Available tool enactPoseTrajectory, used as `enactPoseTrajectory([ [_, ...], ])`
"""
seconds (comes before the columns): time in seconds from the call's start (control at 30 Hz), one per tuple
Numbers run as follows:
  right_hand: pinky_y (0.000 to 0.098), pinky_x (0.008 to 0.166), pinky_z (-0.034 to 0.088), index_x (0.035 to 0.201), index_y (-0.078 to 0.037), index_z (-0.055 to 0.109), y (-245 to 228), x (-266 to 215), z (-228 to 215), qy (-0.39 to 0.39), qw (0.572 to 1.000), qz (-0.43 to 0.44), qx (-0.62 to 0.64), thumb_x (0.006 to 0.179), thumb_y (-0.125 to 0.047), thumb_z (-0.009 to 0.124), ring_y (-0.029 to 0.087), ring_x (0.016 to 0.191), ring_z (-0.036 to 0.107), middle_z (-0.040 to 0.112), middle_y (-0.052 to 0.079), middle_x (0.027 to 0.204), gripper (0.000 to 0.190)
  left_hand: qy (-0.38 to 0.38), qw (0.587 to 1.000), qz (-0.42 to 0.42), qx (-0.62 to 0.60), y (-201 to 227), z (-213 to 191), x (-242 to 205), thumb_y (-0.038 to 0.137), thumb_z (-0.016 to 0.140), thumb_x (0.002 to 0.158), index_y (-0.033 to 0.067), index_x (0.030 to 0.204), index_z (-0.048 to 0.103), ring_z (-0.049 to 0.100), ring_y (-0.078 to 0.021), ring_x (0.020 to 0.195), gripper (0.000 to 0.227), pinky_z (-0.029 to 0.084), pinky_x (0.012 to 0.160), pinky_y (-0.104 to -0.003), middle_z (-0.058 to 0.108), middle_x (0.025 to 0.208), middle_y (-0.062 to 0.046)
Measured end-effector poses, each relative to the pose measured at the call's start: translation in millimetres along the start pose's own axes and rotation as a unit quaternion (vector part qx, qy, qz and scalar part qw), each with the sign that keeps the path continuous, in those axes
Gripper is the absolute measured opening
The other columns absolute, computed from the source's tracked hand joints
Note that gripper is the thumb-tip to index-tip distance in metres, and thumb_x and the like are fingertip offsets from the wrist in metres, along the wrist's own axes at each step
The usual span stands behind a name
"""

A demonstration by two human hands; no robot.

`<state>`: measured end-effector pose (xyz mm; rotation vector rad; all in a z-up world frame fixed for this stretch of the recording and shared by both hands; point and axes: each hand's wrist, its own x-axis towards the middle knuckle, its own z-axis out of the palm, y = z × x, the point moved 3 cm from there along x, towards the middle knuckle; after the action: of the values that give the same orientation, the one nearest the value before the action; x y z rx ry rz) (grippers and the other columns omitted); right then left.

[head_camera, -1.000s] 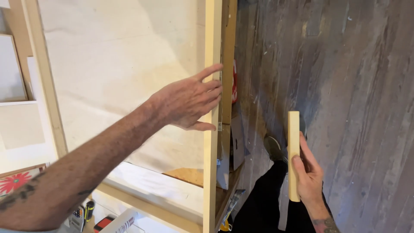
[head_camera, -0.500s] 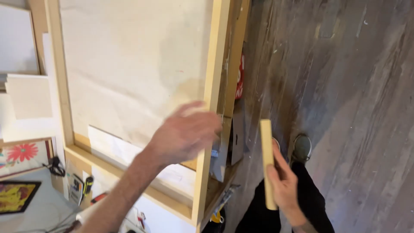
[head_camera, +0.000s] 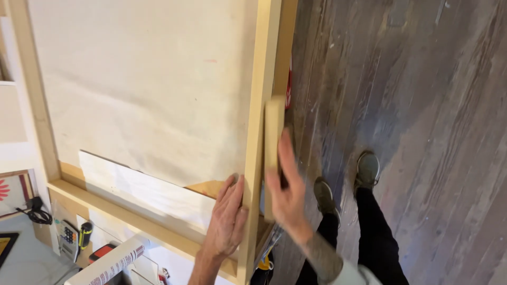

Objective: Sanding the edges and joints of a wooden picture frame using a sanding block.

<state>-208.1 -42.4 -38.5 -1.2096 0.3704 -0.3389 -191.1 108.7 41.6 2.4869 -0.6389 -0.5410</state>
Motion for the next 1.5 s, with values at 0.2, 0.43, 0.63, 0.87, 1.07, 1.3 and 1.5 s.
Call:
enactPoseTrajectory([
  [0.2,0.0484,0.131,0.018,0.157,0.01,0.031,-4.4,-124.0,28.8,0.004,0.999,-0.008,-0.039,0.104,-0.002,0.049,0.041,0.16,0.022,0.025,0.029,0.169,0.057,0.033,0.994,0.092,-0.045,-5.7,5.9,2.8,0.019,0.039,0.108,-0.014,0.15,0.039,0.058,-0.0391,0.135,0.054,0.027,0.129,-0.057,0.06,0.141,-0.026],
  [0.43,0.0471,0.134,0.01,0.159,0.01,0.026,-8.7,11.0,18.5,-0.022,0.994,-0.087,-0.06,0.101,0.001,0.044,0.038,0.163,0.016,0.021,0.029,0.17,0.061,0.035,0.991,0.106,-0.07,-14.4,8.9,2.1,0.02,0.039,0.108,-0.0111,0.152,0.041,0.06,-0.036,0.132,0.054,0.028,0.129,-0.056,0.063,0.14,-0.023],
  [0.63,0.03,0.073,0.048,0.133,-0.01,0.064,24.2,153.8,-3.9,0.042,0.984,-0.164,-0.046,0.122,-0.016,0.059,0.011,0.084,0.055,0.066,0.007,0.098,0.014,0.036,0.993,0.099,-0.062,-16.2,7.8,-0.5,0.022,0.039,0.11,-0.0077,0.153,0.041,0.054,-0.0392,0.14,0.053,0.026,0.13,-0.054,0.058,0.149,-0.024],
  [0.87,0.049,0.132,0.015,0.157,0.008,0.034,16.7,-121.4,18.8,-0.032,0.999,-0.017,-0.036,0.1,0.001,0.049,0.038,0.162,0.021,0.026,0.027,0.17,0.059,0.03,0.993,0.095,-0.069,-17.5,9.2,3.3,0.027,0.037,0.111,-0.0086,0.154,0.039,0.054,-0.0377,0.142,0.056,0.024,0.131,-0.055,0.057,0.15,-0.024],
  [1.07,0.0345,0.135,0.026,0.164,-0.004,0.032,12.1,86.8,9.2,0.012,0.99,-0.14,-0.011,0.116,-0.001,0.048,0.022,0.161,0.025,0.025,0.012,0.174,0.05,0.04,0.993,0.088,-0.062,-20.2,8.8,4.0,0.029,0.036,0.112,-0.0097,0.154,0.039,0.048,-0.0429,0.145,0.057,0.024,0.129,-0.054,0.054,0.152,-0.026],
  [1.3,0.0482,0.134,0.019,0.158,0.003,0.034,29.0,-127.7,19.7,-0.006,0.995,-0.08,-0.064,0.104,0.003,0.049,0.038,0.162,0.024,0.026,0.026,0.17,0.056,0.048,0.993,0.088,-0.056,-16.7,11.3,1.8,0.03,0.035,0.112,-0.0094,0.153,0.041,0.047,-0.0408,0.147,0.057,0.025,0.13,-0.052,0.053,0.155,-0.024],
  [1.5,0.0433,0.132,0.02,0.159,0.008,0.031,6.7,-53.8,22.6,0.013,0.999,-0.032,-0.005,0.106,0.002,0.045,0.033,0.163,0.019,0.019,0.024,0.173,0.055,0.042,0.993,0.09,-0.065,-16.3,11.0,-1.1,0.029,0.034,0.112,-0.0106,0.153,0.04,0.047,-0.0386,0.148,0.057,0.023,0.131,-0.051,0.051,0.156,-0.025],
])
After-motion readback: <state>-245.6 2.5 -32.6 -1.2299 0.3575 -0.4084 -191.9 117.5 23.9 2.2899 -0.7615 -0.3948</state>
